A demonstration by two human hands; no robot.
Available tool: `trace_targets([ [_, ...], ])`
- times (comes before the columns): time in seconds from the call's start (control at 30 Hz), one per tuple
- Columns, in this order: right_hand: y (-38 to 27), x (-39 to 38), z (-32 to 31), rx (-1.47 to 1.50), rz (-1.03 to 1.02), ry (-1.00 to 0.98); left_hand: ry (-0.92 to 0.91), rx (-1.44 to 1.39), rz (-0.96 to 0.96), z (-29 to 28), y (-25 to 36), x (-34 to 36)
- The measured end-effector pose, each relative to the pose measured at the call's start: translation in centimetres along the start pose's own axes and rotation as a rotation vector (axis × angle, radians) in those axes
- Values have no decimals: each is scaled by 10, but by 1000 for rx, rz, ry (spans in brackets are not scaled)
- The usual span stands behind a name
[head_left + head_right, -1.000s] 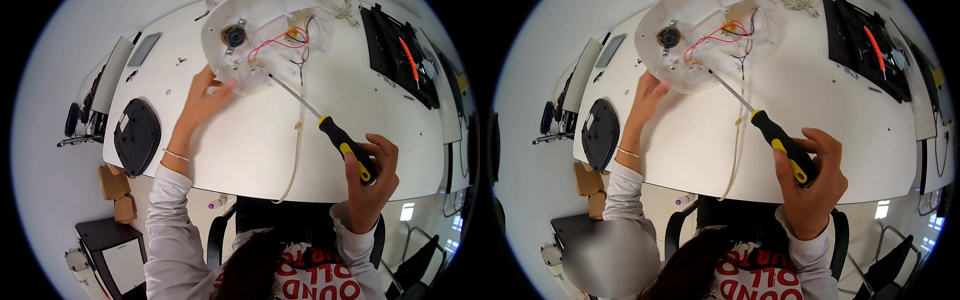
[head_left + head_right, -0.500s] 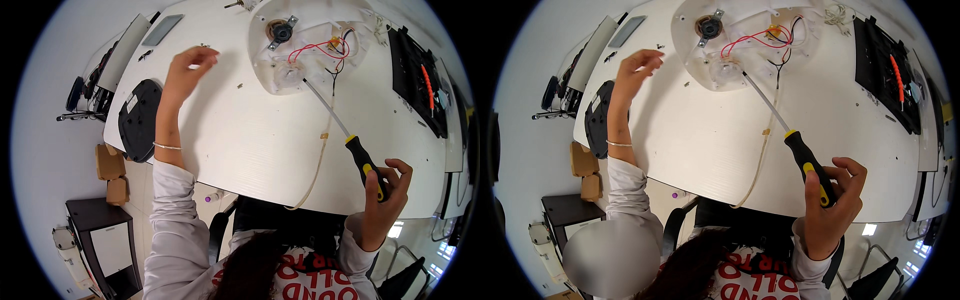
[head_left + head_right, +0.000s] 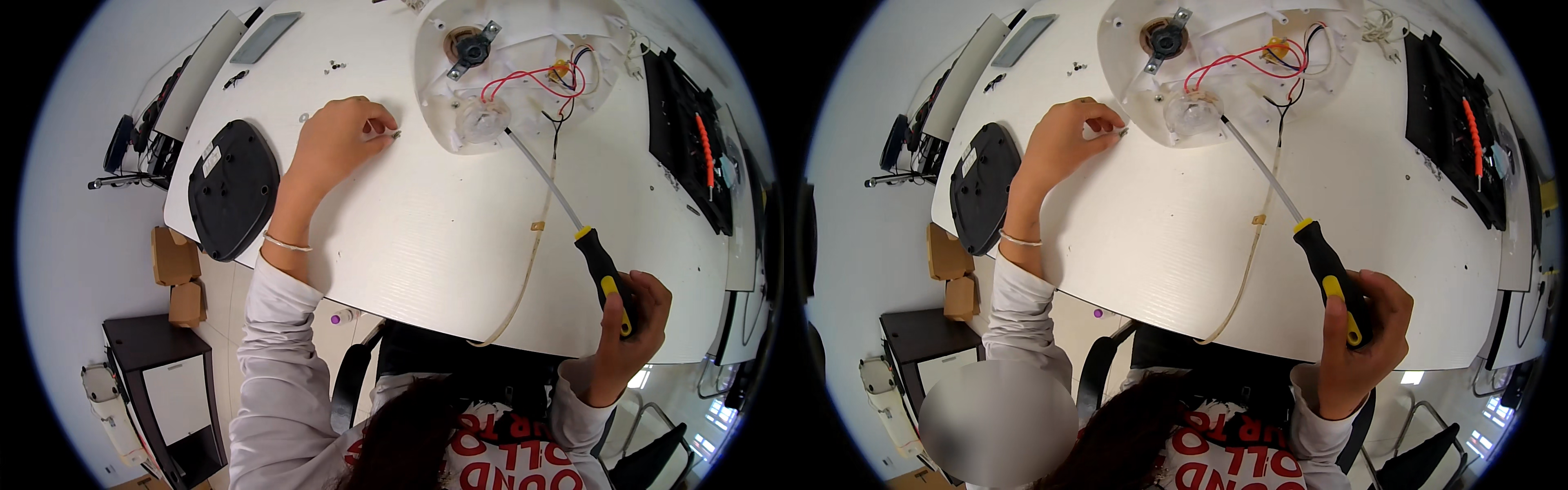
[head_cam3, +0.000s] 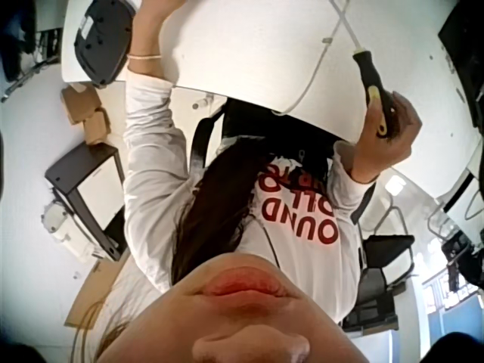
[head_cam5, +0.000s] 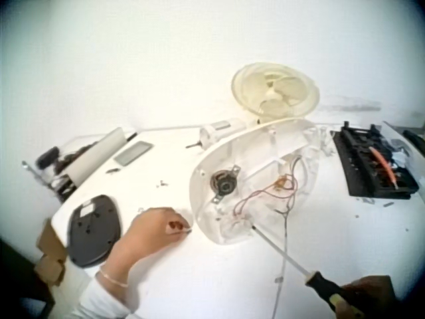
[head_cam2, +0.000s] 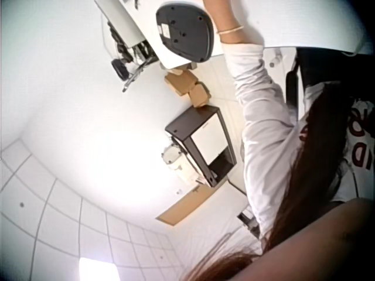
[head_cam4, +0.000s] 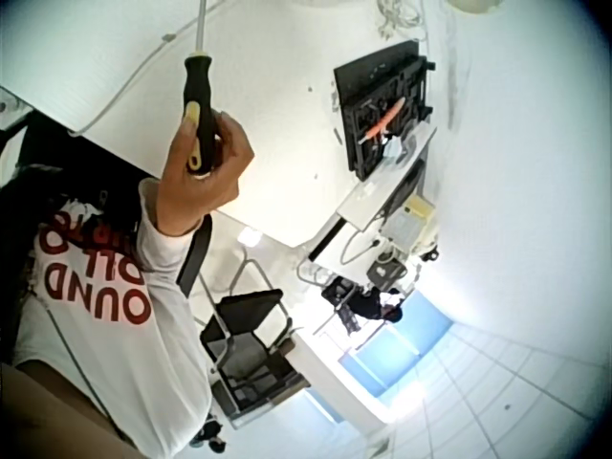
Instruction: The person uses a screwdriver to tighten screws on the internal components of a disassembled white fan housing. They repeatedly pick up screws from the table and secure them into the fan's motor and wiring assembly.
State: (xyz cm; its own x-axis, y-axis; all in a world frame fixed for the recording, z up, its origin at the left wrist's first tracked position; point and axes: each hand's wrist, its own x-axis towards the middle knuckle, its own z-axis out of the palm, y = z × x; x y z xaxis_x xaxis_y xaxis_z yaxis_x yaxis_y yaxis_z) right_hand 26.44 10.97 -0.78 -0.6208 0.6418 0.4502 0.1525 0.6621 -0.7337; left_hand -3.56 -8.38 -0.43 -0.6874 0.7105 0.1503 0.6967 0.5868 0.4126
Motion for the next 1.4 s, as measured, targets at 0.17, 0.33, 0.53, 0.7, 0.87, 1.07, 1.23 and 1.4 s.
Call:
trace_targets([
  [0.17, 5, -3, -4, 3, 52, 25, 26, 7, 21, 4, 1, 2],
  [0.33, 6, -6, -6, 43, 59, 101, 24, 9, 22, 5, 1, 3],
  [0.53, 7, -7, -8, 75, 29, 145, 23, 10, 16, 5, 1, 3],
  [0.7, 9, -9, -8, 69, 12, 165, 22, -21, 5, 5, 0, 3],
  [0.87, 9, -9, -9, 74, -21, 171, -21, -52, 0, 1, 0, 3],
  [1.07, 11, -7, -8, 136, 0, 162, -11, -80, 75, -4, -11, 0],
  [1.23, 7, -4, -4, 309, 159, 105, 14, -75, 36, -12, -12, -1],
  [1.4, 16, -4, 5, 568, 297, 48, 151, -351, 89, -18, -9, 0],
])
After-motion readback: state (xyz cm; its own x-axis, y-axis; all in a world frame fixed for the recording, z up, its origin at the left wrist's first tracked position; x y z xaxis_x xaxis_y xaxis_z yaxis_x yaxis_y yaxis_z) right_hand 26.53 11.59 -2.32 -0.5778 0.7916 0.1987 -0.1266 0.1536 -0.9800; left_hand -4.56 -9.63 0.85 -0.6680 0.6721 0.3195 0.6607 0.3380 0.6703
